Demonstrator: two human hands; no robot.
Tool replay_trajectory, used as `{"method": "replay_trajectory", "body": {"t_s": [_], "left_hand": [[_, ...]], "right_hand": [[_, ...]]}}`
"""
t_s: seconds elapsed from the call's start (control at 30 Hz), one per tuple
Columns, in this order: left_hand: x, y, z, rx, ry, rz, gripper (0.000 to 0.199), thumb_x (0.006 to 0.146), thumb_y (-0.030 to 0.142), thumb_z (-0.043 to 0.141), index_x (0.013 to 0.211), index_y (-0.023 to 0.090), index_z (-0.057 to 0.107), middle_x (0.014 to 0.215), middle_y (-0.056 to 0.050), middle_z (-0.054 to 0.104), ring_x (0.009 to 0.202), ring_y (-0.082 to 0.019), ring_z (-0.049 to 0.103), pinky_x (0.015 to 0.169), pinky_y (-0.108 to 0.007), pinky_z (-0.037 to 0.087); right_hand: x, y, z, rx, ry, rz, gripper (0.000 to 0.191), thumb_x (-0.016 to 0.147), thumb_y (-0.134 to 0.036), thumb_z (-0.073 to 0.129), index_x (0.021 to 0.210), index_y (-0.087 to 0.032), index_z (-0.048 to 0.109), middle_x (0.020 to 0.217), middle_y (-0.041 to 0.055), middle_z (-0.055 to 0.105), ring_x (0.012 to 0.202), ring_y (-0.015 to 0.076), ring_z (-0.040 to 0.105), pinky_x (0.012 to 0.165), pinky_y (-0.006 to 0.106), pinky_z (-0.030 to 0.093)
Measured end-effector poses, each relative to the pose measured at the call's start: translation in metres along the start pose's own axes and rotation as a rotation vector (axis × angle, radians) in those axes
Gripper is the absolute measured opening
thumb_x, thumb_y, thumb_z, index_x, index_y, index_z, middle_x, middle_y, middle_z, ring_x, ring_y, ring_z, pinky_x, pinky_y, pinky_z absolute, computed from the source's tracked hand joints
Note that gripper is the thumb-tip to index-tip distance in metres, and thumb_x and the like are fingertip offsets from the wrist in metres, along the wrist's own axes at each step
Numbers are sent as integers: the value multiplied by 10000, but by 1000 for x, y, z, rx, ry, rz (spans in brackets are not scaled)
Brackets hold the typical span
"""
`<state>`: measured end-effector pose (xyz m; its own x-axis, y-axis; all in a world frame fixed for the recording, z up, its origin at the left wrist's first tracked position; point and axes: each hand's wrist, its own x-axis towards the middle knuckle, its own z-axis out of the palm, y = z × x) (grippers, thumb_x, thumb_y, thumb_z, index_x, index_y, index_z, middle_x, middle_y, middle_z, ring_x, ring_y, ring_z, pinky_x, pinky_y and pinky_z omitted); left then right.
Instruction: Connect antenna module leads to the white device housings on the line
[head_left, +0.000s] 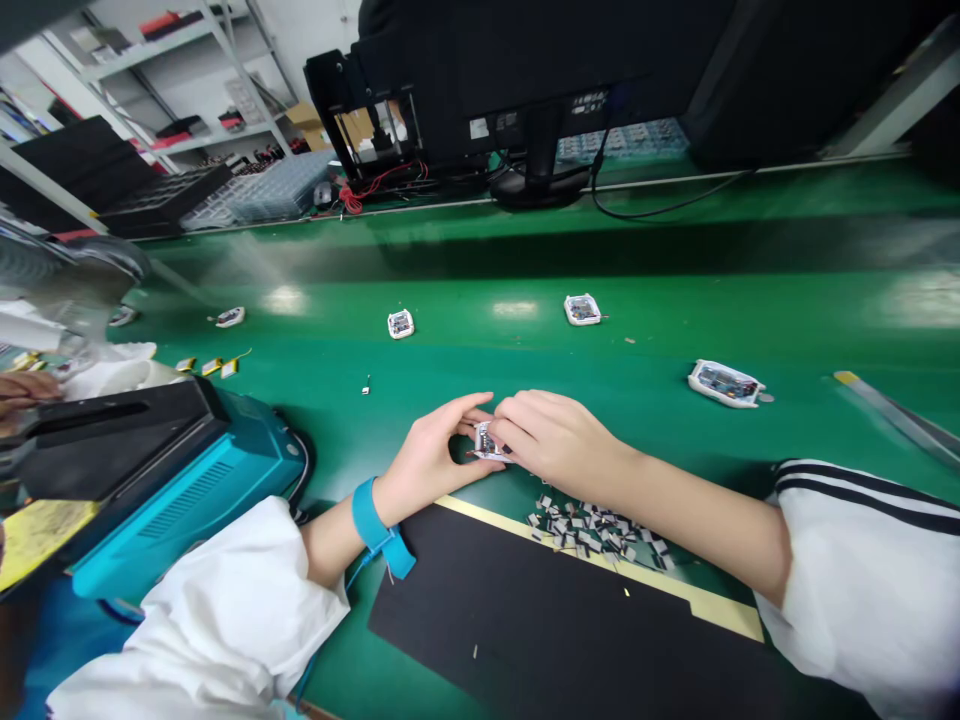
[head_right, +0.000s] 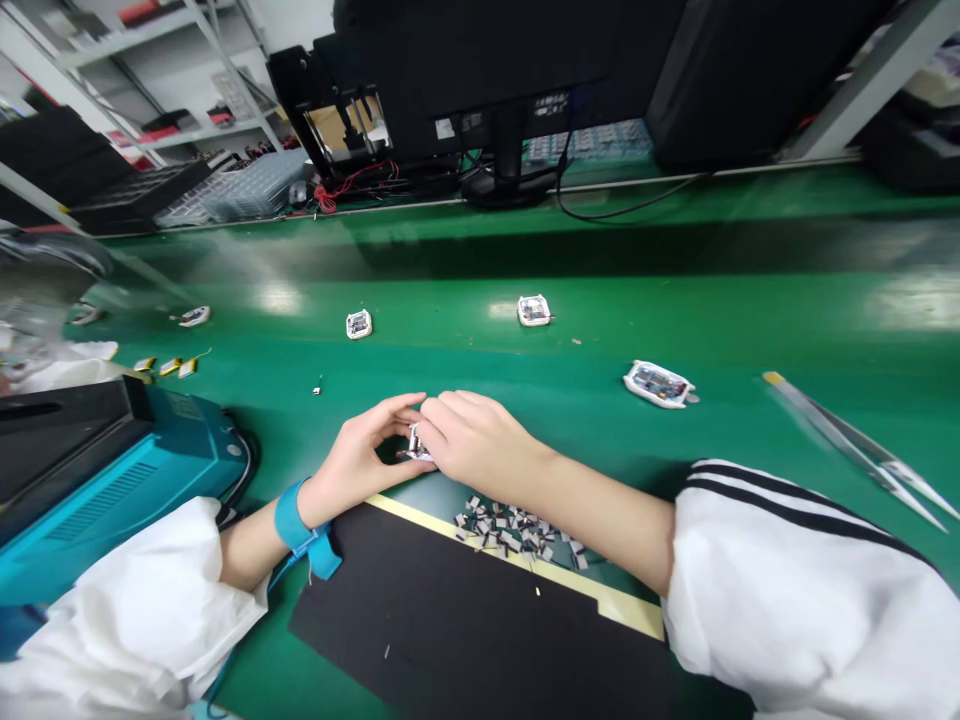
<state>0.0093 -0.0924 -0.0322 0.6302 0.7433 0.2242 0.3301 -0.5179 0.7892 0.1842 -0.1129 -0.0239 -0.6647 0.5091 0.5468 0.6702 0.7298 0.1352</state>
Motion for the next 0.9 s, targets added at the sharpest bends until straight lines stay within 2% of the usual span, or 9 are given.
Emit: {"method": "replay_trajectory", "body": {"t_s": [0.13, 0.23, 0.33, 0.4, 0.5, 0.57, 0.77, 0.83, 0.9], "left_hand": [[-1, 1, 0, -15, -10, 11, 608, 644, 243, 678, 1175, 176, 390, 947, -42, 591, 832, -138, 582, 767, -259, 506], [-2, 2, -1, -33, -3, -4, 607, 641, 252, 681, 1169, 170, 395, 952, -47, 589, 806, -134, 588, 757, -260, 510], [-3, 2, -2, -7, 20, -23, 607, 641, 250, 681, 1165, 172, 387, 963, -48, 589, 767, -119, 587, 745, -259, 514], [-3, 1, -2, 39, 51, -32, 603, 637, 247, 684, 1156, 180, 385, 958, -42, 595, 745, -111, 587, 734, -257, 516], [-3, 1, -1, 117, 91, -24, 575, 640, 243, 683, 1133, 184, 393, 952, -40, 604, 784, -124, 599, 765, -275, 509], [-4, 2, -1, 141, 110, -13, 551, 647, 233, 679, 1119, 182, 398, 955, -43, 606, 816, -133, 603, 786, -284, 503], [-3, 4, -1, 2, 110, -42, 560, 635, 215, 689, 1107, 172, 392, 948, -43, 616, 828, -128, 610, 761, -247, 510], [-3, 1, -1, -32, 92, -67, 558, 629, 215, 693, 1099, 167, 396, 942, -47, 619, 834, -131, 609, 762, -250, 511], [-2, -1, -1, -45, 71, -92, 545, 622, 212, 696, 1080, 161, 406, 928, -49, 620, 824, -131, 608, 765, -257, 511]], "right_hand": [[1, 0, 5, 116, 11, 25, 175, 804, -140, 415, 713, -120, 563, 673, 41, 537, 607, 128, 429, 552, 239, 347], [1, 0, 8, 243, 10, 107, 248, 837, -163, 362, 719, -114, 575, 674, 47, 549, 614, 122, 454, 545, 223, 375], [-1, 0, 7, 309, -3, 147, 280, 851, -143, 314, 844, -106, 591, 735, 56, 577, 685, 130, 489, 600, 227, 410], [-1, 0, 6, 258, -12, 135, 295, 847, -120, 302, 915, -109, 588, 760, 57, 590, 704, 139, 497, 611, 241, 416], [0, 0, 4, 141, -20, 155, 259, 838, -154, 355, 843, -122, 611, 718, 52, 587, 656, 148, 488, 574, 259, 403], [1, 0, 5, 139, -28, 178, 215, 823, -187, 412, 779, -128, 614, 714, 50, 579, 643, 144, 475, 574, 260, 398], [3, 4, 16, 489, 91, 262, 120, 796, -171, 478, 774, -133, 589, 756, 37, 561, 703, 101, 471, 647, 212, 408], [3, 4, 19, 503, 65, 298, 124, 793, -159, 471, 740, -136, 581, 769, 38, 561, 713, 101, 470, 656, 212, 408], [3, 5, 20, 404, -11, 275, 163, 798, -167, 450, 695, -138, 572, 782, 45, 564, 705, 112, 463, 652, 231, 404]]}}
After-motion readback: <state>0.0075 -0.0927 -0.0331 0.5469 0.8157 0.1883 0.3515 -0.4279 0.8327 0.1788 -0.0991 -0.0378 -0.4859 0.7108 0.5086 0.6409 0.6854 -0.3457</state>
